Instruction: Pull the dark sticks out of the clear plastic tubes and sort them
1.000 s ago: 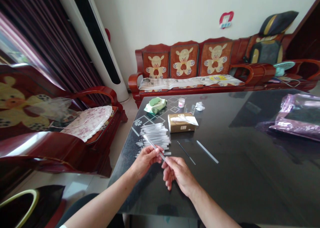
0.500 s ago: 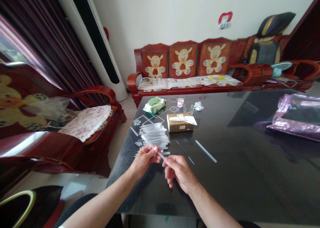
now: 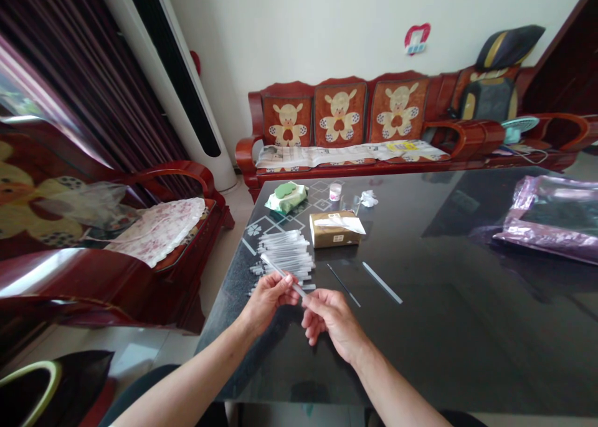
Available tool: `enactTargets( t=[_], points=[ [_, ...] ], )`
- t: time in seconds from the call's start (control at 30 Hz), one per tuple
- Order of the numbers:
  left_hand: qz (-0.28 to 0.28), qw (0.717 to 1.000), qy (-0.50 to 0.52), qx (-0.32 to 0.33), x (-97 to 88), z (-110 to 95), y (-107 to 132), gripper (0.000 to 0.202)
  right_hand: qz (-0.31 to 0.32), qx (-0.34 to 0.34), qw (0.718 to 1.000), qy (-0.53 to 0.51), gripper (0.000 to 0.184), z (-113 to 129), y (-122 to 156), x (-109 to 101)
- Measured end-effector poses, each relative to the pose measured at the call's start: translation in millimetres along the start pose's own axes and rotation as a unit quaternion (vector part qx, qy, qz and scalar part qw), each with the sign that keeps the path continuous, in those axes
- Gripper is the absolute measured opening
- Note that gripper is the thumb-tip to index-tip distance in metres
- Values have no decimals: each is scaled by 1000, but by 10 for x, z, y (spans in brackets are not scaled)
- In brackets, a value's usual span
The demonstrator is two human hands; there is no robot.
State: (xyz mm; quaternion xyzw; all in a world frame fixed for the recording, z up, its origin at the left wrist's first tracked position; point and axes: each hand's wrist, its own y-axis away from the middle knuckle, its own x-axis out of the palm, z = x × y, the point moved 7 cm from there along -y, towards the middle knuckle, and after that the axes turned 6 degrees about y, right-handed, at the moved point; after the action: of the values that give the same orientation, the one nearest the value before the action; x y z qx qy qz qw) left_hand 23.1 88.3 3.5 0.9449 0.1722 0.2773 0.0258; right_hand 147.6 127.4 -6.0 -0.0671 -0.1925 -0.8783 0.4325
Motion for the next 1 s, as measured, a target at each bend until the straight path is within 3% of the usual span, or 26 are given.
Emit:
enactTargets(
  t=[0.1, 0.27, 0.4, 0.57, 0.7, 0.83, 1.0],
  points=[
    [-2, 1000, 1, -5, 2, 7, 0, 30, 15, 17, 1000, -1, 43, -34, 0, 20],
    [-6, 1000, 1, -7, 3, -6, 3, 30, 3, -5, 1000, -9, 32, -4, -3, -9],
    [-7, 1000, 1, -5, -17, 7, -10, 30, 21, 23, 999, -13, 43, -31, 7, 26],
    [-1, 1000, 6, -7, -17, 17, -20, 32, 9, 7, 1000, -16, 33, -18, 5, 5],
    [-2, 1000, 4, -8, -12, 17, -18, 32, 26, 29, 999, -17, 43, -44, -1, 27],
    [3, 1000, 3, -9, -15, 34, -16, 32, 11, 15, 1000, -15, 33, -19, 1, 1],
    [2, 1000, -2, -8, -30, 45, -17, 29, 27, 35, 999, -15, 45, -52, 8, 16]
  ],
)
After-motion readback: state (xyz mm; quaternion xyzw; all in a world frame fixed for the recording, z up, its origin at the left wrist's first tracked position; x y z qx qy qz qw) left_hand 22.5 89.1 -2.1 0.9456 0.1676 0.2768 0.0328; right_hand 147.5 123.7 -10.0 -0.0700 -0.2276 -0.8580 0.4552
